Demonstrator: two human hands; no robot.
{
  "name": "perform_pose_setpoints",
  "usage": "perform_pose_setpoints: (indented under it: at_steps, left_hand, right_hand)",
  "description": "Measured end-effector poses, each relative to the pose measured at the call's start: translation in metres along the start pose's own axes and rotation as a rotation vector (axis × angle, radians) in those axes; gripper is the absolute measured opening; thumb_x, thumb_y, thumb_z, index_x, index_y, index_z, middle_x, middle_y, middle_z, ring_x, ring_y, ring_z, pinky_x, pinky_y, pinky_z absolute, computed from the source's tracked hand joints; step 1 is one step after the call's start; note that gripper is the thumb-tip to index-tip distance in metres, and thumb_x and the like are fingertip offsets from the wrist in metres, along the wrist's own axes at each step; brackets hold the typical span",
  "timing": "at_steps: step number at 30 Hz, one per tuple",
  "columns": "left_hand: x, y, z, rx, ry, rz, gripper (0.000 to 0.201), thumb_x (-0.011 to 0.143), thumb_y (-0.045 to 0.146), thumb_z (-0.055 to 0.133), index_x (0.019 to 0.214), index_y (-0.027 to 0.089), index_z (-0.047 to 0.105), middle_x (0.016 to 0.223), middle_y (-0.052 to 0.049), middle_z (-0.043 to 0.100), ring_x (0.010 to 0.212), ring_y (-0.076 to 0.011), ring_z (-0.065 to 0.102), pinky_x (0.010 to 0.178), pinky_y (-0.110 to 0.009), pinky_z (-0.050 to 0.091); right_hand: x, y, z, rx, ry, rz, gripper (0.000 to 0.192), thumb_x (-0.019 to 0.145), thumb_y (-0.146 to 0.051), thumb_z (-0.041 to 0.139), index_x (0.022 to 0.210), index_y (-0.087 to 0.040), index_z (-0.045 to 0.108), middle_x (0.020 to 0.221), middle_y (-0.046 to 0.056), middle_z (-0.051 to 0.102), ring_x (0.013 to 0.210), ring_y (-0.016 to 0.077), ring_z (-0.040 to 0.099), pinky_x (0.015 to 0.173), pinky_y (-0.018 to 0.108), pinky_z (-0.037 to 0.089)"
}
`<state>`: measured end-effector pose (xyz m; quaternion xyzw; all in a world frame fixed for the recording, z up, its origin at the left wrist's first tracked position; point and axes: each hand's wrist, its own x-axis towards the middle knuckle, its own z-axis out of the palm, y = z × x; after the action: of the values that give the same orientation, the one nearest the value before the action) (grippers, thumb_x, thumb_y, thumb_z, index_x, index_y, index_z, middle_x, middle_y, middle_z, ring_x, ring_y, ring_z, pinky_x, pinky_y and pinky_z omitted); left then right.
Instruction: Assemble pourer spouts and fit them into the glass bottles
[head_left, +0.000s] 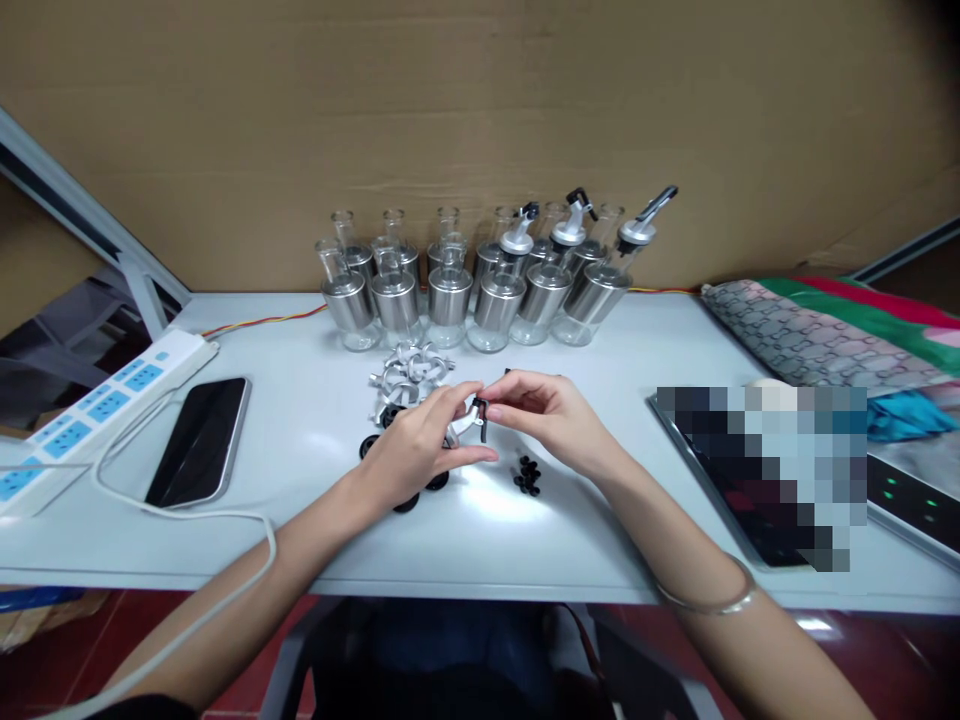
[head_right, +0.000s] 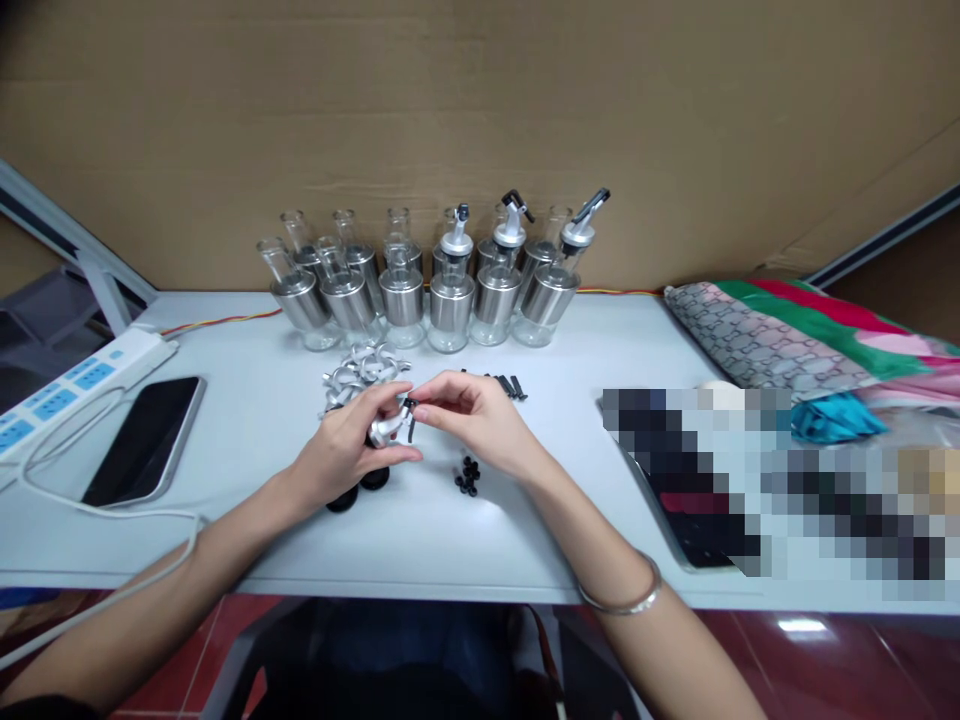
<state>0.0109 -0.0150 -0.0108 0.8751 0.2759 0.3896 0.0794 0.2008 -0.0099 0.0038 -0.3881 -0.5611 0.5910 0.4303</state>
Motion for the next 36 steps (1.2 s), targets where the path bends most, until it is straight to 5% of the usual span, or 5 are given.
perform_pose_setpoints:
  at_steps: [18, 27, 36]
  left_hand:
    - [0.0014, -0.0003, -0.0009, -0.002, 0.019, 0.049, 0.05, 0.09, 0.048, 0.05, 0.129, 0.017, 0.043, 0.088, -0.004, 0.069, 0.056, -0.0098, 0.062, 0.058, -0.02, 0.051]
    - [0.0021, 0.0026, -0.0014, 0.009, 0.025, 0.075, 0.032, 0.097, 0.038, 0.043, 0.12, 0.016, 0.042, 0.073, 0.001, 0.06, 0.05, -0.0077, 0.054, 0.05, -0.016, 0.045]
    - [-0.002, 0.0011, 0.0014, 0.018, 0.023, 0.077, 0.025, 0.091, 0.026, 0.045, 0.113, 0.017, 0.039, 0.066, 0.004, 0.052, 0.048, -0.0084, 0.05, 0.048, -0.016, 0.041]
  right_hand:
    - [-0.0009, -0.0008, 0.0003, -0.014, -0.066, 0.012, 0.017, 0.07, -0.028, 0.076, 0.08, -0.018, 0.066, 0.073, 0.0, 0.069, 0.067, 0.0126, 0.063, 0.068, 0.029, 0.052]
    - [-0.0019, -0.005, -0.0015, -0.019, -0.186, 0.065, 0.015, 0.074, -0.02, 0.071, 0.089, -0.018, 0.073, 0.084, 0.001, 0.072, 0.074, 0.0122, 0.064, 0.072, 0.026, 0.05]
    - [0.0004, -0.0012, -0.0033, 0.019, -0.147, 0.098, 0.014, 0.066, -0.019, 0.078, 0.079, -0.018, 0.074, 0.072, -0.001, 0.071, 0.065, 0.0101, 0.062, 0.066, 0.024, 0.048]
